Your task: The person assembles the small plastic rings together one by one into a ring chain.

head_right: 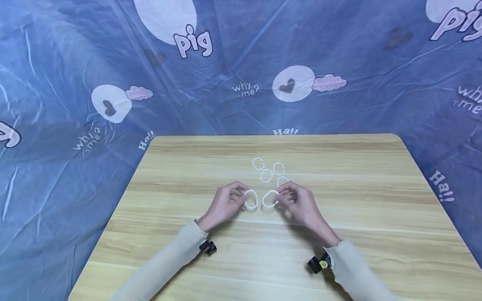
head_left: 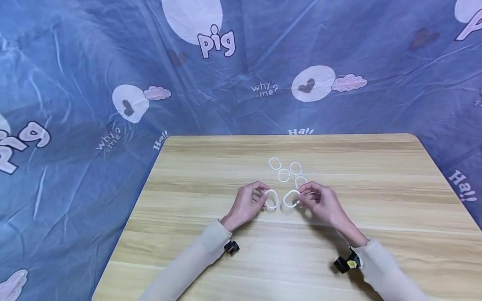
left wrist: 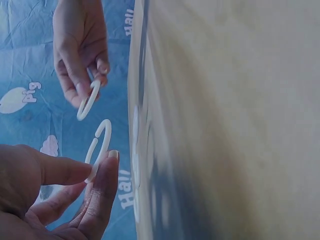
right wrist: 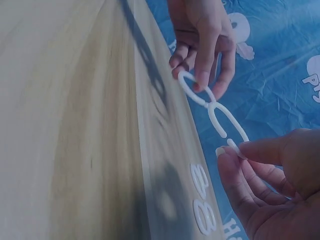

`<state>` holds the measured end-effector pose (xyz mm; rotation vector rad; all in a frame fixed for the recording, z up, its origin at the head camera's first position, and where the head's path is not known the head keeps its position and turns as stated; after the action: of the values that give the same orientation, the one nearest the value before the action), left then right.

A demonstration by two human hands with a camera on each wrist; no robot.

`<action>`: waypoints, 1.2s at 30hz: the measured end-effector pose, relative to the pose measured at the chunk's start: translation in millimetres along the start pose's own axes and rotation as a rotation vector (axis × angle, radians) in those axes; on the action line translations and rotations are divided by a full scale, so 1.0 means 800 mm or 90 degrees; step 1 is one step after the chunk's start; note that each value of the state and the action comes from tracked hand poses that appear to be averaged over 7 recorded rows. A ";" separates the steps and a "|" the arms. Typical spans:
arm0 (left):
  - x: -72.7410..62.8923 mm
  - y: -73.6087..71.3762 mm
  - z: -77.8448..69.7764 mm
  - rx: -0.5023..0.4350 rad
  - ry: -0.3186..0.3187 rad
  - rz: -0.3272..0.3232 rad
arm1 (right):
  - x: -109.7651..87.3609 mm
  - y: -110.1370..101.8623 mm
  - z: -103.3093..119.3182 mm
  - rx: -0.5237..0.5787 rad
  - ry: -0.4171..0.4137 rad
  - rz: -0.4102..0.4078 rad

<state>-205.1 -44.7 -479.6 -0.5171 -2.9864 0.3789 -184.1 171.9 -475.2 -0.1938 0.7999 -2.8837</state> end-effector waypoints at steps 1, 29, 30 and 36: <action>-0.001 0.003 0.001 -0.005 0.002 0.004 | -0.001 0.002 0.001 0.008 -0.001 0.002; -0.019 0.046 0.008 -0.088 0.004 0.064 | -0.016 0.030 -0.004 0.112 0.051 0.063; -0.019 0.047 0.007 -0.091 0.006 0.067 | -0.017 0.031 -0.004 0.114 0.053 0.064; -0.020 0.052 0.005 -0.093 0.013 0.073 | -0.018 0.032 -0.006 0.126 0.055 0.068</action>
<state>-177.5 -13.3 -494.5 -0.7035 -2.9879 0.1620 -167.8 155.0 -494.2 -0.0041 0.5156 -2.8622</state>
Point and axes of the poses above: each hand's wrist, its own x-axis towards the middle knuckle, its own y-axis out of the palm, z = x × y, the point moved 8 cm from there along x, towards the middle knuckle, and after that the axes turned 8 degrees about -x, right-handed, at the moved point
